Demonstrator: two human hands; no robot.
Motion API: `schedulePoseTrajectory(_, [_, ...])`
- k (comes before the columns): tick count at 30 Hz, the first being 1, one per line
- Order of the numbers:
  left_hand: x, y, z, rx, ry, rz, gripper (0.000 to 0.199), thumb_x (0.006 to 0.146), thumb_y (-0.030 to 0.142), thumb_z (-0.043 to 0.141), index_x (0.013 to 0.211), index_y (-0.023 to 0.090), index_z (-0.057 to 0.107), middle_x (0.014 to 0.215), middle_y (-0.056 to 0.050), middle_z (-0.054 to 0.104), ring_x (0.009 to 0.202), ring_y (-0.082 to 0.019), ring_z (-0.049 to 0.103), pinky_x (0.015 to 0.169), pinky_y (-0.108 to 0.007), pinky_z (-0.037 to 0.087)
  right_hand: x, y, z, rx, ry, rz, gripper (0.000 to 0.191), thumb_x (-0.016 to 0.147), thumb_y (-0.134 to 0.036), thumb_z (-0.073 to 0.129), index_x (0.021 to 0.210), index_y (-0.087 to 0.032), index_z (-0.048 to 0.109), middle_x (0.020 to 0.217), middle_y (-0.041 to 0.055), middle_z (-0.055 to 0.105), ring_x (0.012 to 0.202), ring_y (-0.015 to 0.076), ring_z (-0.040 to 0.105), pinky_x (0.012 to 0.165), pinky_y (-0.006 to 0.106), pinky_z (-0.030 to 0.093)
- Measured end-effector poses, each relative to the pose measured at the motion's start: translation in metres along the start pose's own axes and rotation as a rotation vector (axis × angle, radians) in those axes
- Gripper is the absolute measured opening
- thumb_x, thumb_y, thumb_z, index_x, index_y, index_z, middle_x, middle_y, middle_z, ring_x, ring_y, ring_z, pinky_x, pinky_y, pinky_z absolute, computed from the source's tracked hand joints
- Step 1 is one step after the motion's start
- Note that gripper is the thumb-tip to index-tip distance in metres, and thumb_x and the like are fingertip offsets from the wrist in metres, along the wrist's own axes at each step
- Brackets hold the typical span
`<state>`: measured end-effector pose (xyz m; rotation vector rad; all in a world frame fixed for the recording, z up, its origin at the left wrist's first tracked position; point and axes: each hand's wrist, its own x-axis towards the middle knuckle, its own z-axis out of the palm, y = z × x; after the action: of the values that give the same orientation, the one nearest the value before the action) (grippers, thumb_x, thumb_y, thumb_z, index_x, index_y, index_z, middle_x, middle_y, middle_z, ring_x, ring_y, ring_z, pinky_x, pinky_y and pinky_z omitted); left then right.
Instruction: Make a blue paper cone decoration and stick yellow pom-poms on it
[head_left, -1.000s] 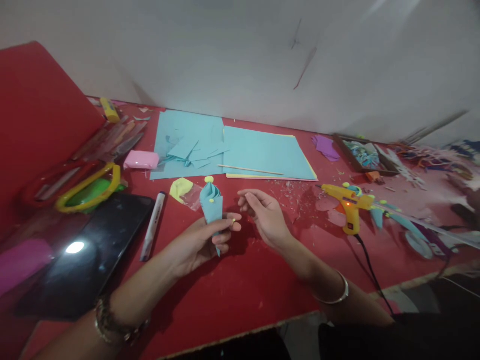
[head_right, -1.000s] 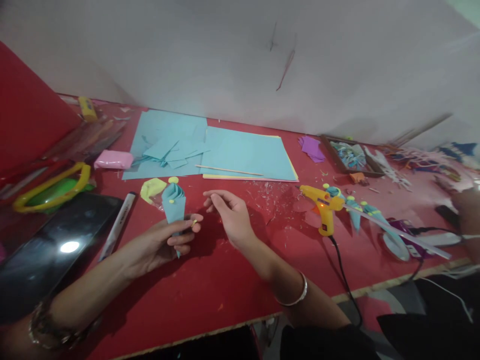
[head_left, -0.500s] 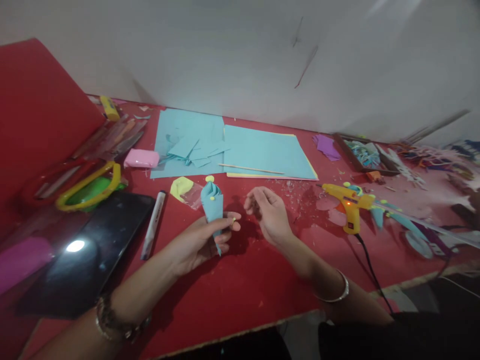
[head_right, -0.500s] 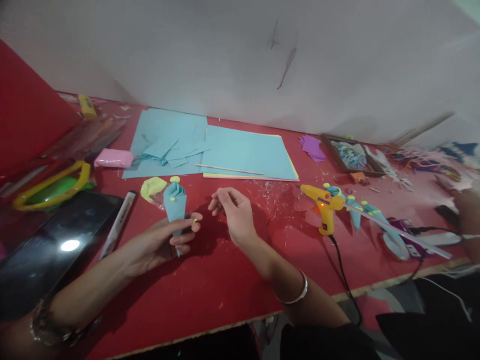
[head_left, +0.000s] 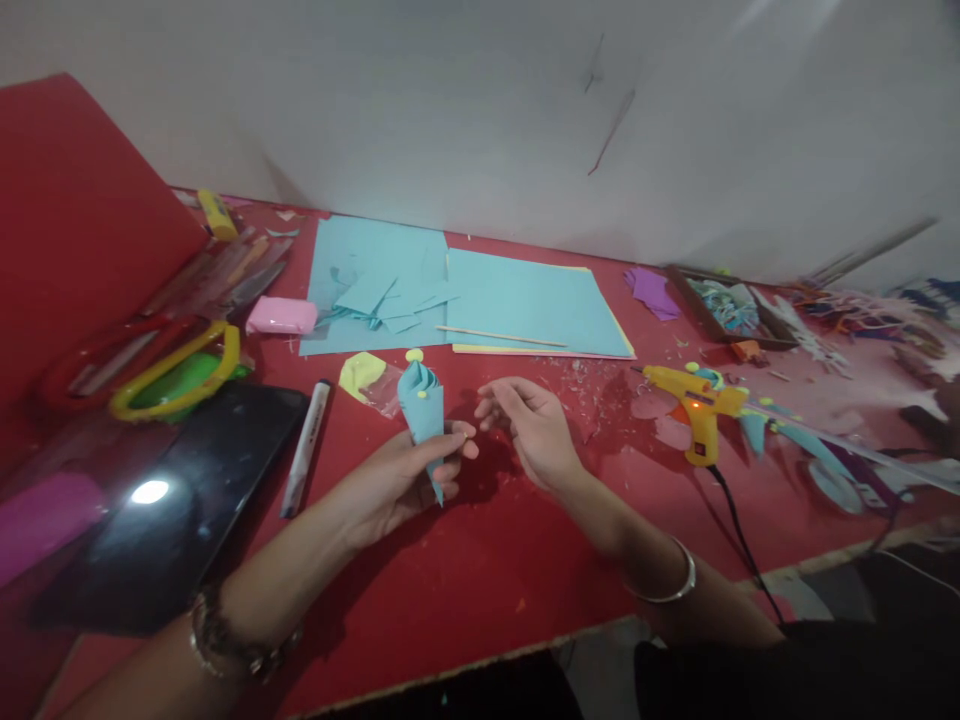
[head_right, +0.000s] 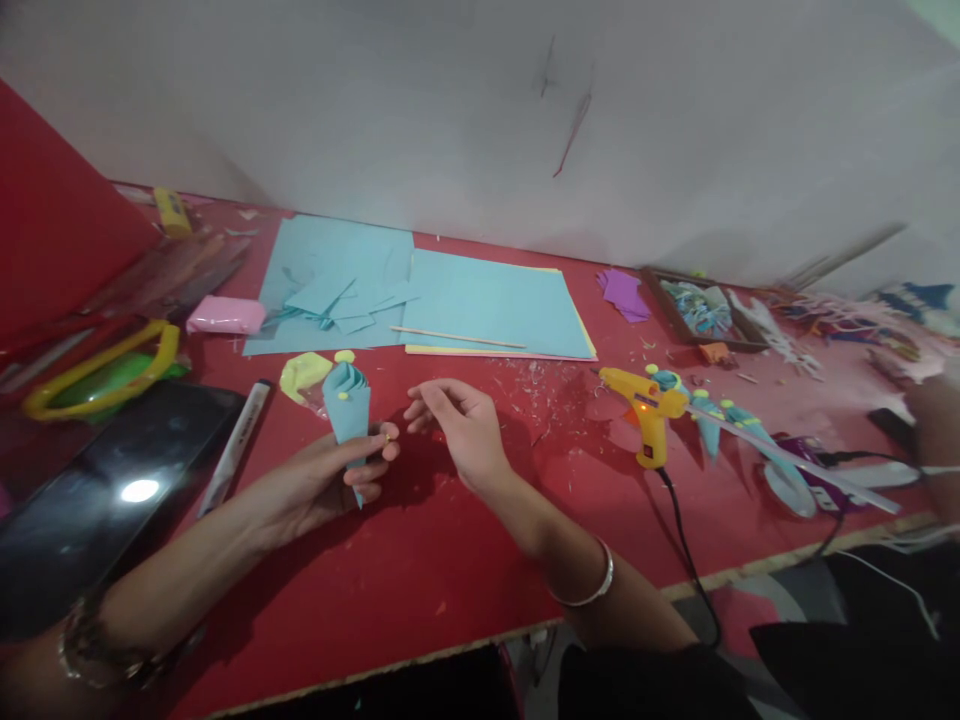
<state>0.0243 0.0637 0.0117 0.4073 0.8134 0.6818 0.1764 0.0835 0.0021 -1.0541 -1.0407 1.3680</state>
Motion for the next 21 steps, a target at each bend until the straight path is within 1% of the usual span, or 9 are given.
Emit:
schedulePoseTrajectory(2, [0.000, 0.000, 0.000, -0.005, -0.017, 0.012, 0.016, 0.067, 0.023, 0.071, 0.078, 0.014, 0.061, 0.065, 0.004, 0.053, 0.043, 0.000, 0.032, 0.042, -0.014, 0.031, 0.000, 0.001, 0.000, -0.013, -0.002, -0.021, 0.007, 0.072, -0.027, 0.063, 0.075, -0.021, 0.065, 0.064, -0.0024, 0.064, 0.055, 0.0077, 0.058, 0.057, 0.023, 0.049])
schedulePoseTrajectory(4, [-0.001, 0.001, 0.001, -0.008, -0.023, 0.022, 0.015, 0.068, 0.021, 0.070, 0.079, 0.015, 0.062, 0.066, 0.004, 0.054, 0.043, 0.000, 0.033, 0.043, -0.014, 0.032, 0.000, 0.001, 0.000, -0.006, -0.019, -0.017, 0.010, 0.070, -0.025, 0.065, 0.079, -0.021, 0.066, 0.071, -0.0010, 0.067, 0.064, 0.0098, 0.062, 0.066, 0.026, 0.050])
schedulePoseTrajectory(6, [-0.001, 0.001, 0.001, -0.009, -0.018, 0.025, 0.014, 0.069, 0.020, 0.068, 0.080, 0.015, 0.061, 0.066, 0.004, 0.054, 0.044, 0.000, 0.033, 0.043, -0.014, 0.032, 0.000, 0.001, 0.001, 0.013, -0.036, 0.007, 0.013, 0.072, -0.028, 0.063, 0.083, -0.021, 0.066, 0.077, 0.0005, 0.068, 0.071, 0.0116, 0.064, 0.071, 0.029, 0.051])
schedulePoseTrajectory(8, [-0.001, 0.000, 0.000, -0.004, -0.019, 0.022, 0.013, 0.070, 0.020, 0.068, 0.080, 0.015, 0.061, 0.065, 0.004, 0.053, 0.044, 0.000, 0.033, 0.043, -0.014, 0.031, 0.000, 0.000, 0.001, 0.020, -0.041, 0.034, 0.017, 0.075, -0.033, 0.059, 0.085, -0.021, 0.067, 0.076, 0.0011, 0.067, 0.069, 0.0117, 0.063, 0.069, 0.029, 0.051])
schedulePoseTrajectory(10, [0.000, -0.001, -0.001, 0.011, -0.023, 0.017, 0.014, 0.069, 0.022, 0.068, 0.079, 0.015, 0.061, 0.065, 0.004, 0.052, 0.044, -0.001, 0.033, 0.043, -0.014, 0.031, 0.000, 0.000, 0.001, -0.011, -0.027, 0.023, 0.019, 0.076, -0.036, 0.057, 0.082, -0.021, 0.067, 0.071, 0.0006, 0.066, 0.062, 0.0102, 0.061, 0.064, 0.027, 0.050])
schedulePoseTrajectory(12, [0.001, -0.002, -0.002, 0.040, -0.031, 0.011, 0.016, 0.069, 0.025, 0.069, 0.079, 0.015, 0.062, 0.063, 0.004, 0.050, 0.044, -0.001, 0.034, 0.044, -0.014, 0.031, 0.000, 0.000, 0.000, -0.078, -0.001, -0.024, 0.017, 0.075, -0.034, 0.058, 0.078, -0.021, 0.068, 0.068, -0.0003, 0.064, 0.058, 0.0087, 0.057, 0.060, 0.025, 0.048])
schedulePoseTrajectory(15, [0.003, -0.004, -0.004, 0.086, -0.037, 0.010, 0.017, 0.069, 0.029, 0.069, 0.078, 0.016, 0.062, 0.062, 0.004, 0.049, 0.045, -0.001, 0.034, 0.046, -0.015, 0.032, 0.000, -0.002, -0.002, -0.167, 0.042, -0.072, 0.010, 0.072, -0.028, 0.062, 0.077, -0.022, 0.068, 0.068, -0.0015, 0.064, 0.056, 0.0081, 0.054, 0.057, 0.024, 0.047])
schedulePoseTrajectory(18, [0.004, -0.006, -0.006, 0.124, -0.051, 0.016, 0.018, 0.069, 0.031, 0.069, 0.077, 0.016, 0.063, 0.061, 0.004, 0.049, 0.045, -0.002, 0.034, 0.046, -0.015, 0.031, -0.001, -0.005, -0.001, -0.197, 0.057, -0.085, 0.010, 0.070, -0.025, 0.064, 0.079, -0.023, 0.068, 0.072, -0.0015, 0.066, 0.058, 0.0088, 0.056, 0.059, 0.025, 0.049])
schedulePoseTrajectory(21, [0.004, -0.007, -0.007, 0.173, -0.069, 0.023, 0.020, 0.070, 0.033, 0.068, 0.077, 0.016, 0.063, 0.057, 0.004, 0.047, 0.045, -0.002, 0.034, 0.046, -0.016, 0.030, -0.002, -0.009, 0.000, -0.159, 0.026, -0.103, 0.014, 0.071, -0.022, 0.063, 0.084, -0.024, 0.068, 0.077, -0.0015, 0.068, 0.066, 0.0105, 0.062, 0.067, 0.028, 0.052])
